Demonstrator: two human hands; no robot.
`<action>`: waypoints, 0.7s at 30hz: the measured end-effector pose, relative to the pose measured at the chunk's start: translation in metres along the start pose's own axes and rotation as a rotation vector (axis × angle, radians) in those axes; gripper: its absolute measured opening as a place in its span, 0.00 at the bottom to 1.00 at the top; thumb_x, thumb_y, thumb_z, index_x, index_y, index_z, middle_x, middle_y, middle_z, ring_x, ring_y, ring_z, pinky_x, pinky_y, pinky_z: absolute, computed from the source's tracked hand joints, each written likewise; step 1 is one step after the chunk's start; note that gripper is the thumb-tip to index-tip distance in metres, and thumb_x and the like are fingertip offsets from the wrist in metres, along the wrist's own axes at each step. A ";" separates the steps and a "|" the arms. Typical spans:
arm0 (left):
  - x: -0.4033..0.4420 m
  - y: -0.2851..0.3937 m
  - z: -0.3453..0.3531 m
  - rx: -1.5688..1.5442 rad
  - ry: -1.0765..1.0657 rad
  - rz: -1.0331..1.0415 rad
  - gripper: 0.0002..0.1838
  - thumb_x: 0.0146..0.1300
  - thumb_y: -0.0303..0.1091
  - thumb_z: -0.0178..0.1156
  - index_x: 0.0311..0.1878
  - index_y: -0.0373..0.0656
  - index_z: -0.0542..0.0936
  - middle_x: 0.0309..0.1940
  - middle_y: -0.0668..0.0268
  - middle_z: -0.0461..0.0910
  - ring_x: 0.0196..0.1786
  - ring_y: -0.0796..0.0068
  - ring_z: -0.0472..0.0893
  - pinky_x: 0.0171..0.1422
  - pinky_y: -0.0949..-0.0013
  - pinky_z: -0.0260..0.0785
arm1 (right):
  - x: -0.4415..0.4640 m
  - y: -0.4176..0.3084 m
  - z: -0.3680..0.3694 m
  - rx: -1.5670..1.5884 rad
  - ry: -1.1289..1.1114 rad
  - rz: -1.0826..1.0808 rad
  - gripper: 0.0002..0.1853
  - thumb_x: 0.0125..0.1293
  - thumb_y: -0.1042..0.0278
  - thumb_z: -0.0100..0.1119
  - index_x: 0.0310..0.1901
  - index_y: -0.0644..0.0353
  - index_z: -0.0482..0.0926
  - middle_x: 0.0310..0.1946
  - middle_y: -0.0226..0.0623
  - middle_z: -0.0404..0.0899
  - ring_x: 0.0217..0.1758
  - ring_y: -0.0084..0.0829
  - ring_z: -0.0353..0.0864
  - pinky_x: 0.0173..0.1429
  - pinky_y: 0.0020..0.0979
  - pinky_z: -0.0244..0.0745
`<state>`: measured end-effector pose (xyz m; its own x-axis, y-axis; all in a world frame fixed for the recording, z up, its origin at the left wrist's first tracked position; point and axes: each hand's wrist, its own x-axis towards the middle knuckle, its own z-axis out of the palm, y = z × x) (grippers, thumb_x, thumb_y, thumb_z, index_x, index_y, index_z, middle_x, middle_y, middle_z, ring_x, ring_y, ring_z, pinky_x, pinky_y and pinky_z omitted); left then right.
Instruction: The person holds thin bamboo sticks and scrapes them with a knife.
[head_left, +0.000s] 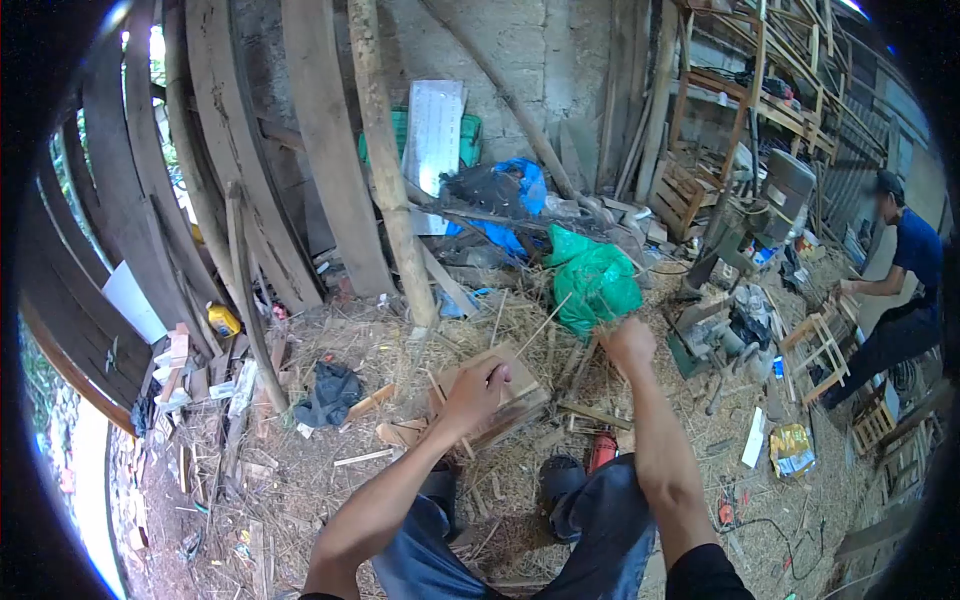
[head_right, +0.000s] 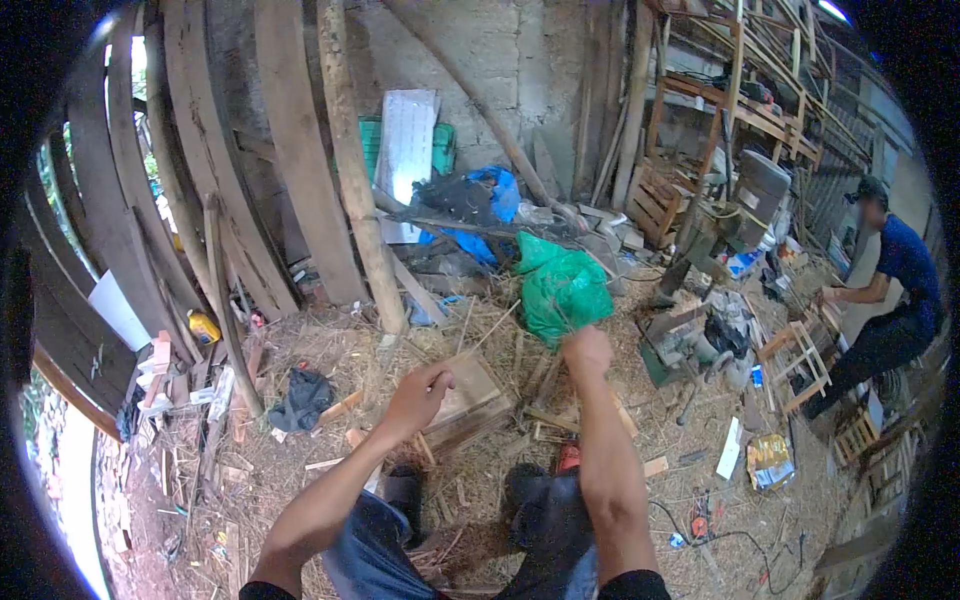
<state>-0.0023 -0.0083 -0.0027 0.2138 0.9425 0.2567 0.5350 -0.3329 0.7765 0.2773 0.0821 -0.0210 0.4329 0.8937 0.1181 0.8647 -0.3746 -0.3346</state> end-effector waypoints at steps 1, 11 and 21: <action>-0.002 -0.006 -0.005 -0.009 0.009 -0.031 0.12 0.67 0.36 0.51 0.41 0.38 0.78 0.31 0.58 0.80 0.35 0.59 0.80 0.41 0.62 0.69 | -0.003 -0.004 0.001 0.004 0.000 -0.014 0.16 0.56 0.59 0.58 0.31 0.67 0.82 0.33 0.52 0.82 0.38 0.49 0.83 0.42 0.44 0.79; 0.021 -0.020 0.001 -0.105 0.069 0.008 0.12 0.67 0.37 0.52 0.38 0.37 0.78 0.25 0.60 0.79 0.29 0.69 0.78 0.37 0.66 0.68 | -0.074 -0.083 -0.008 0.091 -0.165 -0.619 0.15 0.55 0.60 0.55 0.25 0.64 0.82 0.26 0.53 0.80 0.32 0.51 0.82 0.38 0.44 0.77; 0.020 -0.008 -0.003 -0.103 0.107 0.051 0.10 0.67 0.34 0.50 0.37 0.38 0.77 0.26 0.58 0.78 0.26 0.65 0.76 0.35 0.65 0.67 | -0.049 -0.068 -0.006 -0.086 0.055 -0.395 0.11 0.57 0.66 0.51 0.26 0.61 0.82 0.29 0.50 0.82 0.33 0.47 0.84 0.37 0.42 0.79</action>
<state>-0.0046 0.0136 -0.0020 0.1471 0.9240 0.3531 0.4379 -0.3809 0.8144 0.1990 0.0618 0.0013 0.0740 0.9594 0.2722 0.9844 -0.0265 -0.1741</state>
